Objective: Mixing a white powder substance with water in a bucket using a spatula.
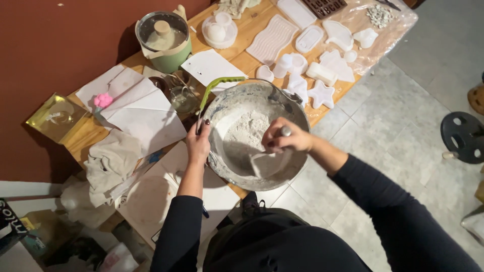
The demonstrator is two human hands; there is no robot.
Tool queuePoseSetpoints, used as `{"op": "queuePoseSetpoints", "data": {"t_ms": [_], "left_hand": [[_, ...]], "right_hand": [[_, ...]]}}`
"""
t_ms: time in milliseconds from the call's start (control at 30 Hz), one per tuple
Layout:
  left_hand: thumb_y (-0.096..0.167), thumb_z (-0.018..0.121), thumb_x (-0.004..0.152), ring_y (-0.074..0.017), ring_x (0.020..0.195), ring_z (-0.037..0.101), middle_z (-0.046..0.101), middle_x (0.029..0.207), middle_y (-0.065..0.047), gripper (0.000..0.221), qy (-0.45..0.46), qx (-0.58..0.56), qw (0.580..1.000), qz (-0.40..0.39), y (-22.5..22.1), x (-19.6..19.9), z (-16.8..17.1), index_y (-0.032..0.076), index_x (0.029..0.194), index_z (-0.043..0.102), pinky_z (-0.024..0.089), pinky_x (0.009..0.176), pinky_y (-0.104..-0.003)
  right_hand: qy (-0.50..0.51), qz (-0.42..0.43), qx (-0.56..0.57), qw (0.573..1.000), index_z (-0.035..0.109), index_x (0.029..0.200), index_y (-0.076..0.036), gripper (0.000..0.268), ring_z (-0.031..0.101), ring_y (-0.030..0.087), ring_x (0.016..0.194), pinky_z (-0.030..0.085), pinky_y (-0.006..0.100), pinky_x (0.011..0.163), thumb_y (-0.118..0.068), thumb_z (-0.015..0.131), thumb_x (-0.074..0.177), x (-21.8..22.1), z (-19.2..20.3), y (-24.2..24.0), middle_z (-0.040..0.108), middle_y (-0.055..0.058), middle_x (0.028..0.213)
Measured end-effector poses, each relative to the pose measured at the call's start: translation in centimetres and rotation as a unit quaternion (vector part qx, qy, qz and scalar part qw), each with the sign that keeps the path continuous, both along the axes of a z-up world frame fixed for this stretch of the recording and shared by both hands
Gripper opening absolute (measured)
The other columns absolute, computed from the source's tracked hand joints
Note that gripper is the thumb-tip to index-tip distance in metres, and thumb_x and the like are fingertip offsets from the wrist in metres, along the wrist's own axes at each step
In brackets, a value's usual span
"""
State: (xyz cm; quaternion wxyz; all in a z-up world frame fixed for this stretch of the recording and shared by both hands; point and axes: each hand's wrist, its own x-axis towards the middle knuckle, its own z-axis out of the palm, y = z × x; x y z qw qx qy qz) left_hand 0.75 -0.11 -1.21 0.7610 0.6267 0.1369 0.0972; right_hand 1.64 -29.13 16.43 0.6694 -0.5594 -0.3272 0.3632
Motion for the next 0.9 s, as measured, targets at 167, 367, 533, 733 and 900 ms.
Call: {"op": "queuePoseSetpoints", "data": {"t_ms": [167,367,533,733,900], "left_hand": [[0.021,0.071,0.095,-0.0113,0.094,0.066,0.074,0.108,-0.003,0.035,-0.005,0.003,1.0,-0.011,0.1,-0.2,-0.1,0.001,0.124,0.068,0.051,0.087,-0.027],[0.018,0.071,0.096,-0.012,0.097,0.065,0.073,0.111,-0.005,0.035,0.0,-0.006,1.0,-0.004,0.0,-0.6,0.4,0.0,0.126,0.068,0.051,0.088,-0.027],[0.015,0.069,0.095,-0.0119,0.102,0.067,0.074,0.114,-0.005,0.034,0.013,-0.043,0.999,-0.006,0.1,-0.8,-0.2,0.0,0.126,0.067,0.051,0.091,-0.027],[0.01,0.065,0.094,-0.0127,0.104,0.066,0.073,0.117,-0.007,0.036,0.013,0.042,0.999,0.01,0.2,-1.1,-0.4,0.0,0.128,0.066,0.05,0.093,-0.028],[0.01,0.067,0.097,-0.0132,0.102,0.064,0.072,0.116,-0.006,0.034,0.035,-0.007,0.999,-0.001,0.4,-1.9,-0.7,-0.001,0.129,0.067,0.051,0.09,-0.029]], "right_hand": [[-0.019,-0.125,0.015,0.992,0.061,0.079,0.002,0.014,0.057,0.018,0.056,0.045,0.032,0.05,-0.011,0.065,0.076,4.4,1.8,-1.0,0.064,0.014,0.071],[0.037,-0.193,0.158,0.968,0.061,0.08,-0.002,0.006,0.057,0.019,0.064,0.049,0.032,0.061,-0.004,0.064,0.085,7.9,0.5,4.1,0.059,0.012,0.071],[-0.054,-0.049,0.022,0.997,0.064,0.093,-0.005,0.01,0.062,0.02,0.084,0.056,0.032,0.075,-0.005,0.067,0.084,9.2,-0.8,6.9,0.063,0.009,0.091],[-0.125,0.413,-0.03,0.901,0.071,0.106,-0.004,0.026,0.058,0.025,0.12,0.058,0.036,0.08,-0.011,0.072,0.081,12.0,5.9,10.7,0.06,0.009,0.128],[-0.137,0.589,-0.072,0.793,0.073,0.096,-0.003,0.012,0.076,0.022,0.091,0.06,0.038,0.082,-0.014,0.073,0.091,13.9,2.0,13.0,0.08,0.011,0.103]]}}
